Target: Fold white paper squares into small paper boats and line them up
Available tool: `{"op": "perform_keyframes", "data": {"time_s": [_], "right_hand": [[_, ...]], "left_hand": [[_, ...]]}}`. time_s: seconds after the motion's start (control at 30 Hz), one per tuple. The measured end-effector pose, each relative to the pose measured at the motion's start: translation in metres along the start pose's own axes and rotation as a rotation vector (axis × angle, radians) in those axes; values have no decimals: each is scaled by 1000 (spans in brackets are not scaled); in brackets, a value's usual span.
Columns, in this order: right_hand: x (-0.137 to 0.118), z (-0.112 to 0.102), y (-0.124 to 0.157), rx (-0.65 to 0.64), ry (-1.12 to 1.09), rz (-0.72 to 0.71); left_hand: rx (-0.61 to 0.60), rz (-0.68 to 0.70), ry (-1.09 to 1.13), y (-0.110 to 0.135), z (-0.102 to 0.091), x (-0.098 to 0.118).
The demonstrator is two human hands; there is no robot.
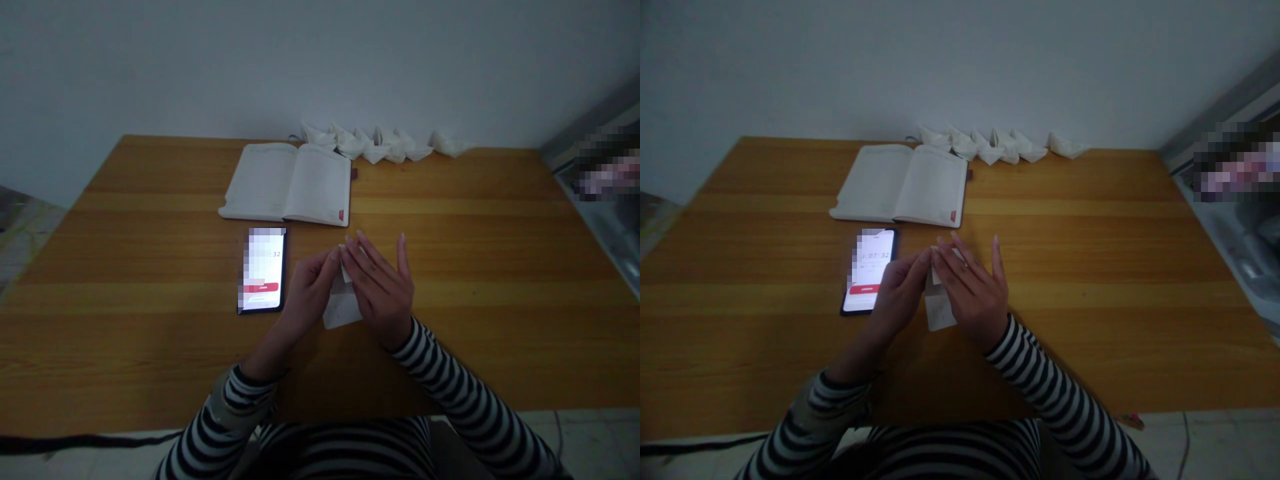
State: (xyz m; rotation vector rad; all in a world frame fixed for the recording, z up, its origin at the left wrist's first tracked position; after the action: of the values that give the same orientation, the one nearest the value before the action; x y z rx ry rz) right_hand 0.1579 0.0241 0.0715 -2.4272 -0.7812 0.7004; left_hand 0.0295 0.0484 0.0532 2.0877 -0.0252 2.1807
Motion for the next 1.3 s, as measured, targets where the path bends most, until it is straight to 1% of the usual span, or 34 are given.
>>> {"op": "perform_keyframes", "data": {"time_s": [0.13, 0.23, 0.43, 0.53, 0.7, 0.83, 0.93, 1.03, 1.1, 1.13, 1.2, 1.27, 1.3], "right_hand": [[-1, 0, 0, 0, -17, 10], [0, 0, 0, 5, -34, 14], [-2, 1, 0, -10, -9, 2], [-4, 1, -1, -20, 19, 7], [-6, 2, -1, -22, 34, 5], [-6, 9, 3, -63, 14, -1], [-3, 13, 3, -102, -107, 9], [1, 10, 1, -142, -354, 14], [6, 4, -3, -162, -529, 49], [9, 1, -4, -162, -614, 91], [21, -6, -7, -103, -775, 233], [33, -10, -7, -39, -886, 392], [38, -9, -7, -34, -917, 450]], "left_hand": [[-13, -6, 16, 1, -2, -2], [-17, -40, 51, 0, -2, -7], [21, -115, 219, -1, -2, -22], [22, -115, 234, -1, -1, -21], [53, -105, 179, -2, -1, -17], [17, -86, 237, -2, 3, -17], [-5, -90, 246, -3, 3, -17], [27, -65, 172, -4, -1, -14], [63, -20, 82, -5, -6, -9], [79, 5, 28, -5, -8, -7], [92, 52, -89, -4, -10, -1], [49, 88, -189, -2, -8, 2], [5, 108, -230, -1, -6, 4]]}}
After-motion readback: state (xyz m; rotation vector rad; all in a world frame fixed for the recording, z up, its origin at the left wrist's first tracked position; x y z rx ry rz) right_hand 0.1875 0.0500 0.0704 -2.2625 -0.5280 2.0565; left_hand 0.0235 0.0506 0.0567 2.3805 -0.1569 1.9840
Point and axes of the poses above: each hand's wrist, its own y-axis away from the middle knuckle, its own z-axis out of the palm, x = y × z, the point moved 5 cm from there along -y, towards the middle knuckle, and after that the axes turned 3 degrees about -x, right-handed, at the moved point
